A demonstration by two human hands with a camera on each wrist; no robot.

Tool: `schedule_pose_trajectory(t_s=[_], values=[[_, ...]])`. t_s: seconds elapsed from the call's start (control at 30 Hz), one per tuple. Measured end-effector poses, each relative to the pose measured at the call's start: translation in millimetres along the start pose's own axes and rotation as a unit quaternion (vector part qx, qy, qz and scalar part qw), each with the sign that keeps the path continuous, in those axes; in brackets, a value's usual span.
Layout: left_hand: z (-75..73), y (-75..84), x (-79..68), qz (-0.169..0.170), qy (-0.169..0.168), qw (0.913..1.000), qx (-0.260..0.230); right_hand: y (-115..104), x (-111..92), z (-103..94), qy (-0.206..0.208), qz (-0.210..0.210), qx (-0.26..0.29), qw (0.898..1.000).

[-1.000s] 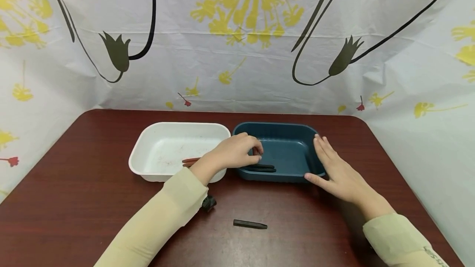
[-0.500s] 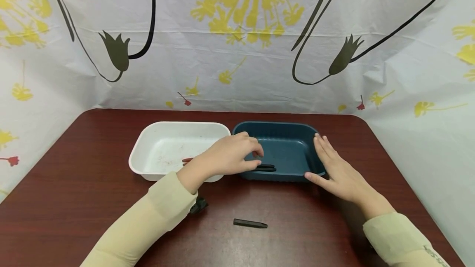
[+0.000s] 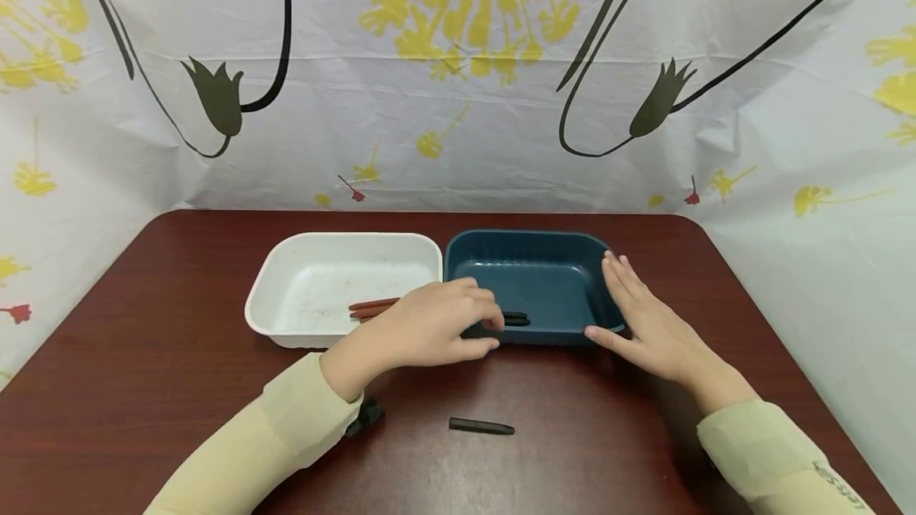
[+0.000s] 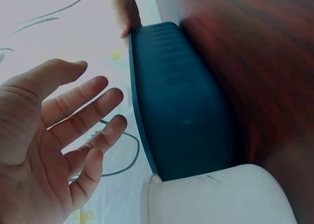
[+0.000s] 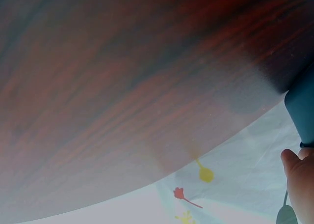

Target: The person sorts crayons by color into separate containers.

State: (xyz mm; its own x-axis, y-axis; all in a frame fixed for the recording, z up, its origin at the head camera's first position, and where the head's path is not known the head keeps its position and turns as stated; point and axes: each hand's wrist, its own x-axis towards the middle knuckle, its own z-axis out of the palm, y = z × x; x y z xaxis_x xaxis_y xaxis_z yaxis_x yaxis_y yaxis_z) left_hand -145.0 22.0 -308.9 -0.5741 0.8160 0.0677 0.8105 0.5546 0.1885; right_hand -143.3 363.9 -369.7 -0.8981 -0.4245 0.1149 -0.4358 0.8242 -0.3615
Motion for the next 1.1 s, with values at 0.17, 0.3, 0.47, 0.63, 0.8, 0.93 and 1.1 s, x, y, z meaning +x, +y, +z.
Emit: schedule_pose_trajectory(t_s=[0.17, 0.3, 0.47, 0.63, 0.8, 0.93, 1.1], values=[[4.4, 5.4, -2.6, 0.025, -0.019, 0.9984, -0.048, 0, 1, -1.1, -0.004, 0.007, 0.004, 1.0], [7.3, 10.6, -2.9, 0.051, -0.054, 0.9934, -0.087, 1, 0, -1.3, -0.003, 0.007, 0.004, 1.0], [16.3, 16.8, -3.5, 0.08, -0.098, 0.9875, -0.094, 1, 0, -2.1, -0.001, 0.005, 0.002, 1.0], [26.2, 19.4, -7.0, 0.065, -0.129, 0.9844, -0.1, 0, 0, -2.4, -0.002, 0.006, 0.005, 1.0], [33.6, 14.9, -9.4, 0.041, -0.151, 0.9824, -0.101, 0, -1, -1.5, -0.003, 0.005, 0.004, 1.0], [39.5, 9.6, -10.7, 0.027, -0.179, 0.9768, -0.115, 0, -1, -0.8, -0.004, 0.006, 0.002, 1.0], [44.1, 7.3, -8.8, 0.029, -0.188, 0.9757, -0.108, 0, -1, -0.8, -0.002, 0.004, 0.0, 1.0]])
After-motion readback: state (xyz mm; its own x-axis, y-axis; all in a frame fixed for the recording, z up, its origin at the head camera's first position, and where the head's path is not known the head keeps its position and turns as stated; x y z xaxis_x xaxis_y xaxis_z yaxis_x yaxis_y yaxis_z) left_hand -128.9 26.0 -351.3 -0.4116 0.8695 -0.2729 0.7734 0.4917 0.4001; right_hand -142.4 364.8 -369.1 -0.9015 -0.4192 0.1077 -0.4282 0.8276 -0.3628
